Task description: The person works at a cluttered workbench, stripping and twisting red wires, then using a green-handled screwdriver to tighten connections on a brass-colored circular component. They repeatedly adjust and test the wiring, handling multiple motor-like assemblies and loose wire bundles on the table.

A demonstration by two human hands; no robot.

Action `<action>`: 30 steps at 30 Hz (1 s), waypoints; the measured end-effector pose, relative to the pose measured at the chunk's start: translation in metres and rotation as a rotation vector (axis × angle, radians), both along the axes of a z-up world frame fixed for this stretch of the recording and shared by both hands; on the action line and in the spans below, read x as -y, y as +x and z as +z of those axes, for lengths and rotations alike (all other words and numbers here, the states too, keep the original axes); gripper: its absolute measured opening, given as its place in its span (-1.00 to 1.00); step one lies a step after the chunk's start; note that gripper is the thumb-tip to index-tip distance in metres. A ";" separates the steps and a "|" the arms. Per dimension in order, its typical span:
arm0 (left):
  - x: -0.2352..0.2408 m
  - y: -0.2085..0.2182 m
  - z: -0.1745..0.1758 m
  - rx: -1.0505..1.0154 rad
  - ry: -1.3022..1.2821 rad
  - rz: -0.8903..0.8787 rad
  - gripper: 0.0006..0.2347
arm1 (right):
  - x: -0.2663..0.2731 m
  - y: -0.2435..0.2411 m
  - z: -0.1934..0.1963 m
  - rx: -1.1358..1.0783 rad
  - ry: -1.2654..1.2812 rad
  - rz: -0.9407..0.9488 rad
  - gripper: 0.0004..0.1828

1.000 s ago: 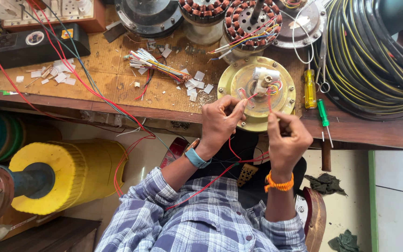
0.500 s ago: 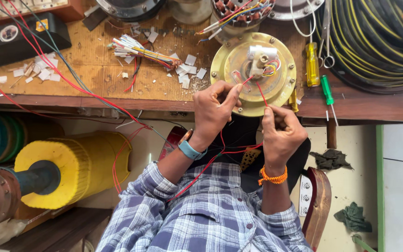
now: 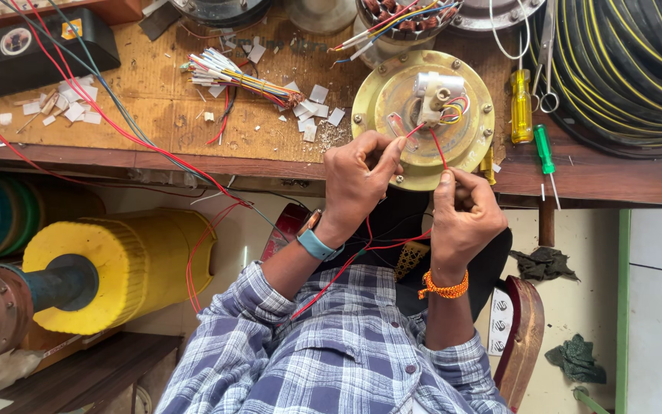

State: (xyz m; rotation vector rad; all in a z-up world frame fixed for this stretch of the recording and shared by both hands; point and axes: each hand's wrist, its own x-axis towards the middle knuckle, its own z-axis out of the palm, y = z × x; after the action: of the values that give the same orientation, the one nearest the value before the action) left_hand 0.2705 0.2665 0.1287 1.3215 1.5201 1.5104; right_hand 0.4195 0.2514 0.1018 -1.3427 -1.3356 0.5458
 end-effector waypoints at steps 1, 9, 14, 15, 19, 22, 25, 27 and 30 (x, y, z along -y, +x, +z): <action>0.001 0.000 0.000 -0.004 0.005 0.002 -0.85 | 0.001 0.000 0.000 0.023 0.012 -0.006 -0.91; 0.000 0.001 -0.003 -0.029 0.012 0.016 -0.84 | 0.001 -0.002 0.002 0.073 0.036 -0.024 -0.90; -0.001 0.002 -0.004 -0.013 0.005 0.013 -0.84 | 0.002 -0.002 0.004 0.108 0.045 -0.043 -0.89; -0.001 0.002 -0.004 -0.007 0.000 0.011 -0.84 | 0.002 -0.002 0.004 0.111 0.046 -0.042 -0.90; -0.002 0.001 -0.006 -0.008 0.031 -0.003 -0.84 | 0.001 -0.002 0.005 0.101 0.061 -0.028 -0.90; -0.002 0.001 -0.010 -0.011 0.016 -0.003 -0.84 | 0.001 -0.002 0.003 0.107 0.056 -0.030 -0.89; -0.002 0.001 -0.012 -0.004 0.058 0.001 -0.83 | 0.002 0.001 0.002 0.081 0.075 0.015 -0.91; 0.000 0.000 -0.012 0.108 -0.084 -0.004 -0.84 | 0.004 0.004 0.002 -0.063 0.015 0.013 -0.92; 0.009 -0.001 -0.012 0.536 -0.167 -0.121 -0.84 | 0.011 0.009 0.006 -0.183 0.074 -0.005 -0.93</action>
State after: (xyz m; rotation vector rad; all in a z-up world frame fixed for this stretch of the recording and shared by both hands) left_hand 0.2691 0.2576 0.1167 0.8073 1.1673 1.4712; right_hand 0.4287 0.2400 0.1075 -1.2059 -1.1917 0.5952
